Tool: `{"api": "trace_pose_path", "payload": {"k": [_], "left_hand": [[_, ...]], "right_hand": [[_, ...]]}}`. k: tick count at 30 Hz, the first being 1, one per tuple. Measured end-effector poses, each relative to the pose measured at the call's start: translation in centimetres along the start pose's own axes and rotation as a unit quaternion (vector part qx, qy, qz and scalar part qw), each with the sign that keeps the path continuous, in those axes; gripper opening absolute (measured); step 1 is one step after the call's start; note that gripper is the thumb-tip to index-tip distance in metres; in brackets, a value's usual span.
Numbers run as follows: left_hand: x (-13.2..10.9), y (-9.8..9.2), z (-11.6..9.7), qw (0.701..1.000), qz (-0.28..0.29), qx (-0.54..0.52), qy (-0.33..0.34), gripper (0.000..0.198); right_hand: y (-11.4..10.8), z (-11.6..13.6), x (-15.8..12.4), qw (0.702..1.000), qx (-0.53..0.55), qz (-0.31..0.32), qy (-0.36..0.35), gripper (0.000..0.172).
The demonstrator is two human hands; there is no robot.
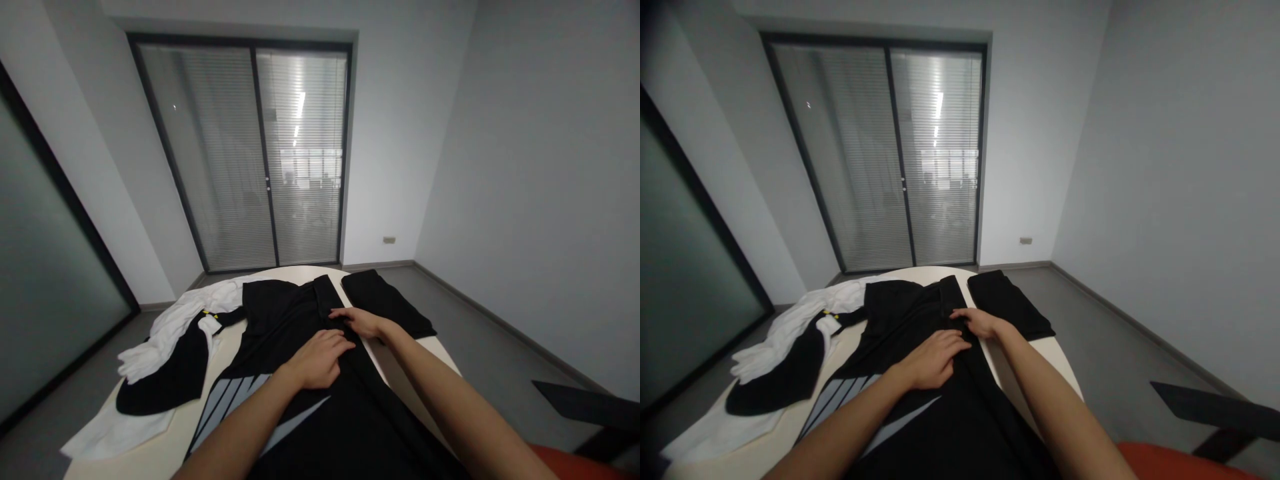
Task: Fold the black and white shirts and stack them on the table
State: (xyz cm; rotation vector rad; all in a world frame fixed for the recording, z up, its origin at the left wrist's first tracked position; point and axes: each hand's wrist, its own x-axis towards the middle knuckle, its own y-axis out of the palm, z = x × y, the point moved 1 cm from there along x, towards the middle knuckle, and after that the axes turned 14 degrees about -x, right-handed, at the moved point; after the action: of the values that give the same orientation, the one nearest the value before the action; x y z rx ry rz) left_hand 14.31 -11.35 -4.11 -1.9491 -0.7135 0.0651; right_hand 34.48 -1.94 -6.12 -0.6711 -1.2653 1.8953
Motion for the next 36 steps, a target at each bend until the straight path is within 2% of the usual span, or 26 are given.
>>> {"api": "trace_pose_path", "payload": {"k": [3, 8, 11, 14, 19, 23, 26, 28, 31, 33, 36], "left_hand": [[0.3, 0.5, -1.1, 1.000, 0.018, 0.014, 0.001, 0.050], [-0.7, 1.4, -3.9, 0.997, 0.070, 0.017, 0.027, 0.022], [-1.9, 1.8, -6.0, 0.995, 0.096, -0.001, 0.024, 0.030], [-3.2, 2.7, -7.6, 0.995, 0.098, -0.020, 0.025, 0.039], [-4.7, 4.8, -8.9, 0.994, 0.063, -0.069, 0.057, 0.022], [-5.0, 4.5, -9.3, 0.990, 0.086, -0.056, 0.097, 0.016], [-5.3, 3.7, -9.2, 0.989, 0.087, -0.068, 0.101, 0.027], [-5.6, 4.0, -8.9, 0.987, 0.102, -0.073, 0.104, 0.035], [-6.2, 5.9, -8.3, 0.985, 0.132, -0.043, 0.105, 0.032], [-6.6, 7.3, -8.0, 0.985, 0.139, -0.055, 0.082, 0.041], [-6.9, 8.4, -7.9, 0.983, 0.133, -0.116, 0.053, 0.064]], "right_hand": [[0.1, 0.3, -0.6, 0.999, 0.037, -0.002, 0.001, 0.060], [0.6, 0.7, -1.0, 0.999, 0.032, 0.002, 0.012, 0.057], [0.8, 0.8, -1.3, 1.000, 0.023, 0.002, 0.002, 0.058], [1.0, 0.9, -1.7, 1.000, 0.018, -0.005, -0.005, 0.059], [1.5, 0.9, -1.9, 1.000, 0.022, -0.018, -0.005, 0.062], [2.5, 0.5, -1.7, 0.998, 0.023, -0.051, -0.003, 0.061], [2.9, 0.7, -1.7, 0.998, 0.013, -0.065, 0.004, 0.060], [2.7, 1.3, -1.6, 0.997, -0.011, -0.067, 0.024, 0.056], [1.9, 2.6, -1.2, 0.994, -0.049, -0.074, 0.057, 0.036], [1.4, 3.8, -0.5, 0.992, -0.061, -0.080, 0.074, 0.027], [1.0, 5.6, 0.5, 0.983, -0.107, -0.082, 0.122, 0.037]]}}
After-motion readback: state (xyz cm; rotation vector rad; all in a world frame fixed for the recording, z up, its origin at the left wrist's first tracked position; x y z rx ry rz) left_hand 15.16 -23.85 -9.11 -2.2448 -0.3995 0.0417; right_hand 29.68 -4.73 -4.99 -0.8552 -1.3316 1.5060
